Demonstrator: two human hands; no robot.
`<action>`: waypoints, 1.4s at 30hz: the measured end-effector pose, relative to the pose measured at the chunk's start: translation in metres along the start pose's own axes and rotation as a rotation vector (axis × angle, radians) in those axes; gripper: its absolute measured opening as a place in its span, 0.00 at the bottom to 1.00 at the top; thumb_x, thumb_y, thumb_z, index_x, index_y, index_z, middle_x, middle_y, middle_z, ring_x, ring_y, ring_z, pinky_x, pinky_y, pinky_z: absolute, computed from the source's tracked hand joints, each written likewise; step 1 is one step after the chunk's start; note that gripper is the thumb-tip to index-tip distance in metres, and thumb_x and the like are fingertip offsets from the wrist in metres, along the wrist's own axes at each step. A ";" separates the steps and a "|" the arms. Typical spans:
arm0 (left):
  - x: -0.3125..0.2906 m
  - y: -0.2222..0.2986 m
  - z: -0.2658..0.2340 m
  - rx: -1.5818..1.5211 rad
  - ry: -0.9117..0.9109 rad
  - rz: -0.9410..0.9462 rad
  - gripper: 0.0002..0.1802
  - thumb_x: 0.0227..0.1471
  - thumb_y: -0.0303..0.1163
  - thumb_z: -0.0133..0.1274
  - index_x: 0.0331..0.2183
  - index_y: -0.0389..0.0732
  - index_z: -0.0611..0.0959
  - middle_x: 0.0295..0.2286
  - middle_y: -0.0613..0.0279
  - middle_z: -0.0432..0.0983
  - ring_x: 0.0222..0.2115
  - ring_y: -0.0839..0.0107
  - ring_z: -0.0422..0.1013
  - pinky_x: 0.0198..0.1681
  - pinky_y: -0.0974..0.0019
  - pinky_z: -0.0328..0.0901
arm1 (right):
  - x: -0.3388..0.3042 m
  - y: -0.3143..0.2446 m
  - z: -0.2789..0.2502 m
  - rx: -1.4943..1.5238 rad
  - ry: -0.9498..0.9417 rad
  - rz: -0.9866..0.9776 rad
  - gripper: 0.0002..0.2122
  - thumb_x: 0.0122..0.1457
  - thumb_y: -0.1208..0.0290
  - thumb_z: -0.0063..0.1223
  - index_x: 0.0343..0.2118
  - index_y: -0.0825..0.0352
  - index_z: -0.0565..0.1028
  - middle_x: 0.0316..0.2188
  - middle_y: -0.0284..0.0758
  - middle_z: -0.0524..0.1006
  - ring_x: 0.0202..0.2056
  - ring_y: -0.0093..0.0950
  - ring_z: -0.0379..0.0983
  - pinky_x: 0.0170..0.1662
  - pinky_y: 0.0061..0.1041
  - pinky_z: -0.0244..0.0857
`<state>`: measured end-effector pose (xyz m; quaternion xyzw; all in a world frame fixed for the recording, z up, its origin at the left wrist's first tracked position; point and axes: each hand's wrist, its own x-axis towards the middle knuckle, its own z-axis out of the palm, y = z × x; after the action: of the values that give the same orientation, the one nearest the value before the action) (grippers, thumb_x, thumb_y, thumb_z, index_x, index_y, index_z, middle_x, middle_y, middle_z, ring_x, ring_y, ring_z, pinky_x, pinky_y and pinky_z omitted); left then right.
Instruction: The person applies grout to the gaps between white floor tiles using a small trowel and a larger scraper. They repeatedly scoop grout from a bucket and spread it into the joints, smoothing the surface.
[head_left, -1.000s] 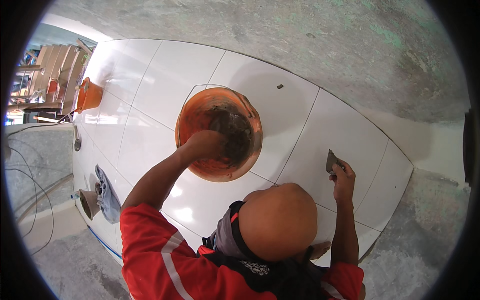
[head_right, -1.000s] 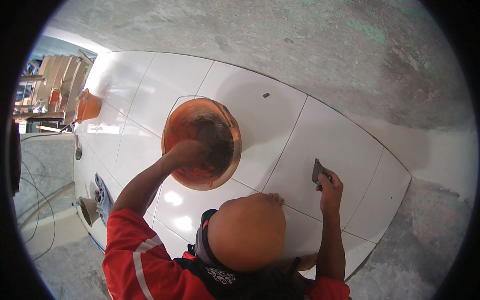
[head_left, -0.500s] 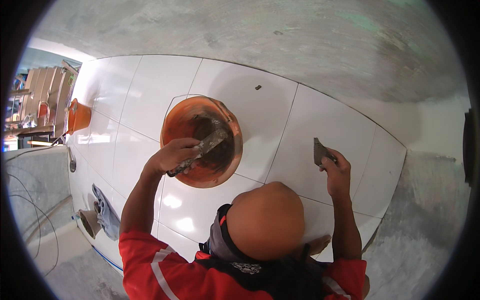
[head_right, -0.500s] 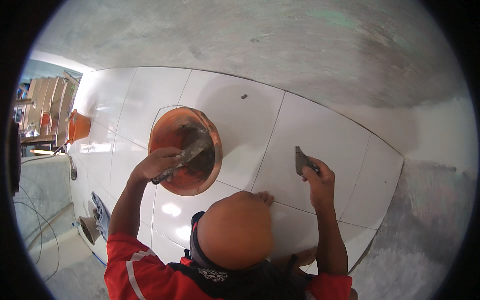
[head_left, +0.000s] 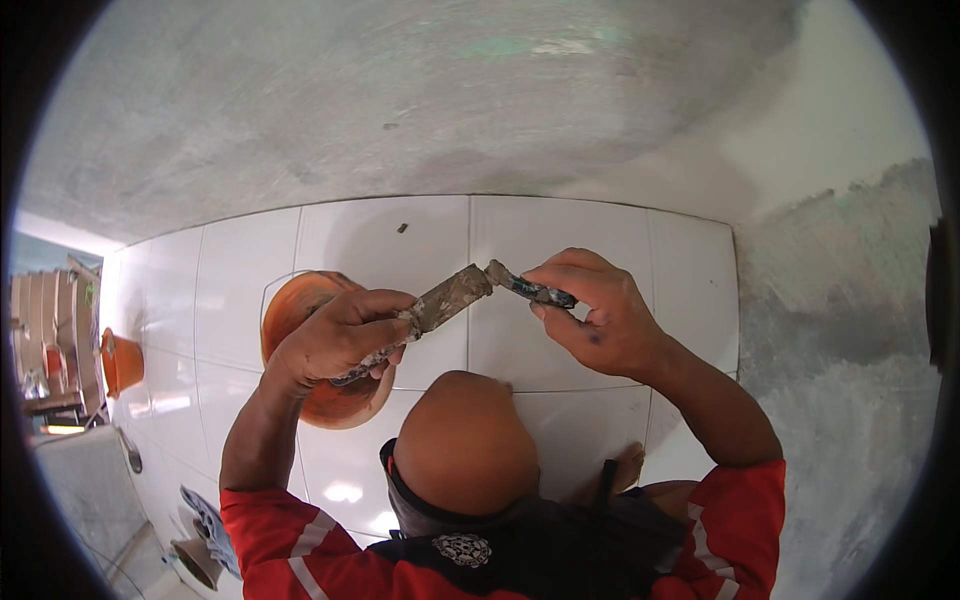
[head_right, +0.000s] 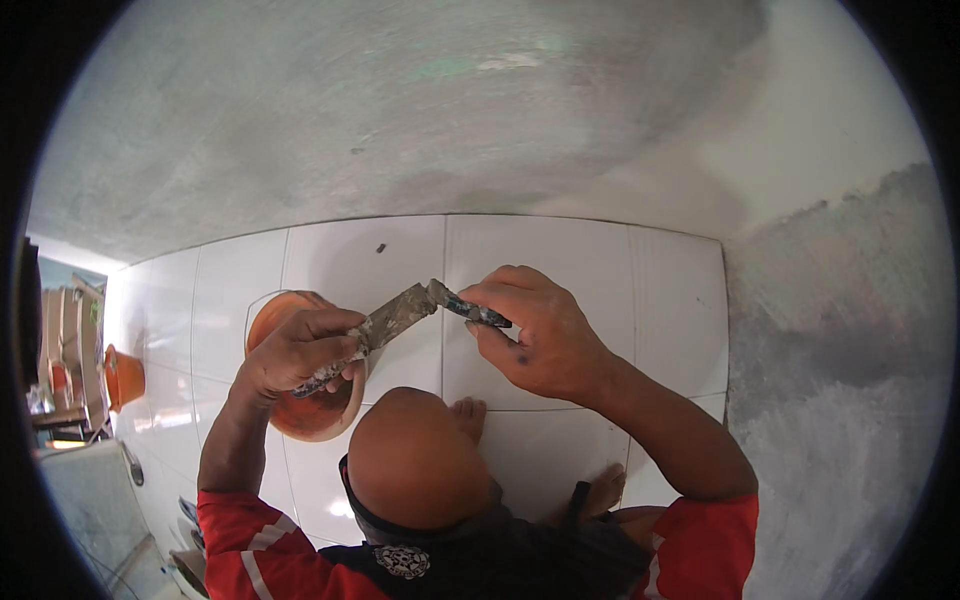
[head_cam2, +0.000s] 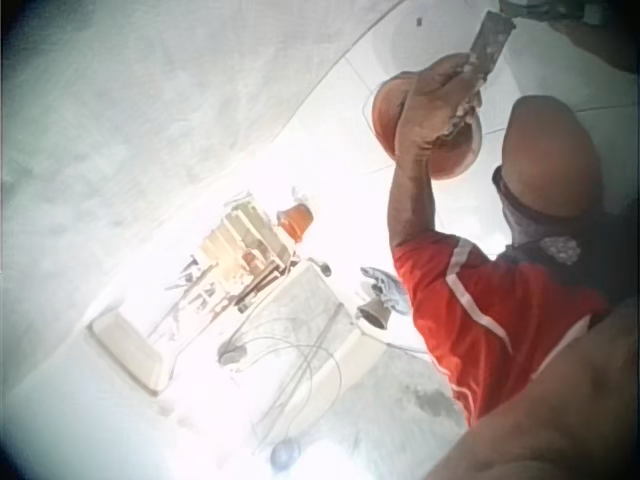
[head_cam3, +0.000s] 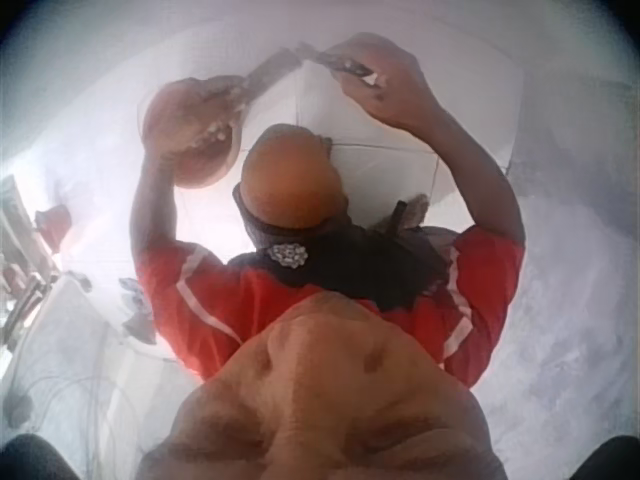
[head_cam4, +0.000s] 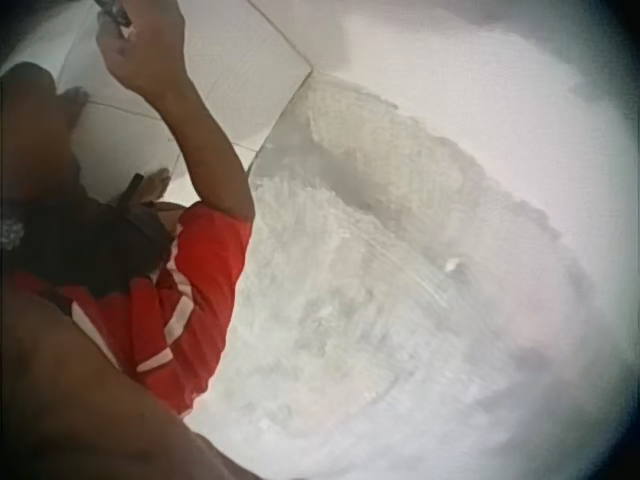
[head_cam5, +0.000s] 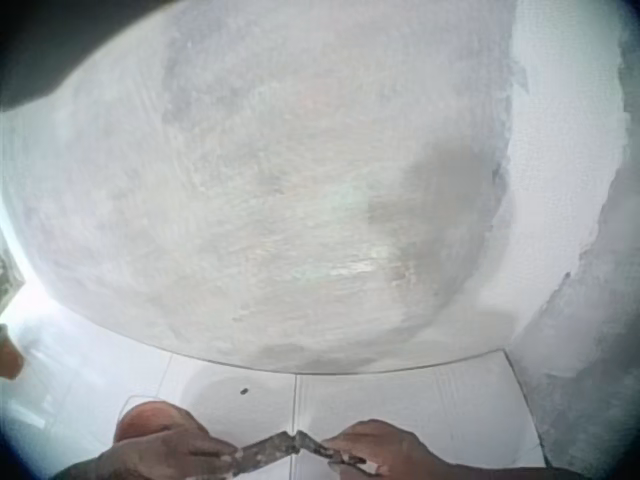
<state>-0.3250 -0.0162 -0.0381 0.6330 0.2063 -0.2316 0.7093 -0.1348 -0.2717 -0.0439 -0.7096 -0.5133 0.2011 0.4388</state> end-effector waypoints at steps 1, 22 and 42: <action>0.004 0.006 0.006 0.023 -0.008 0.004 0.15 0.63 0.32 0.49 0.47 0.34 0.80 0.23 0.67 0.73 0.19 0.82 0.67 0.22 0.75 0.63 | -0.005 -0.001 -0.006 -0.034 0.012 -0.014 0.14 0.52 0.84 0.55 0.43 0.71 0.78 0.32 0.38 0.78 0.34 0.30 0.74 0.38 0.29 0.70; 0.165 0.145 0.257 0.468 -0.314 -0.145 0.19 0.59 0.37 0.51 0.47 0.34 0.81 0.21 0.64 0.75 0.17 0.78 0.69 0.21 0.73 0.64 | -0.234 0.048 -0.159 -0.209 0.317 0.084 0.15 0.48 0.84 0.60 0.42 0.69 0.78 0.34 0.39 0.78 0.36 0.36 0.75 0.37 0.31 0.71; 0.460 0.253 0.166 0.602 -0.764 -0.301 0.18 0.58 0.35 0.50 0.45 0.34 0.78 0.22 0.61 0.76 0.18 0.76 0.71 0.24 0.70 0.67 | -0.195 0.084 -0.300 0.539 0.801 1.519 0.17 0.54 0.66 0.59 0.44 0.71 0.79 0.32 0.33 0.79 0.32 0.21 0.72 0.32 0.22 0.67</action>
<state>0.1956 -0.1886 -0.0855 0.6428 -0.0548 -0.5953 0.4790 0.0554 -0.5798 0.0146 -0.7476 0.3503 0.2883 0.4851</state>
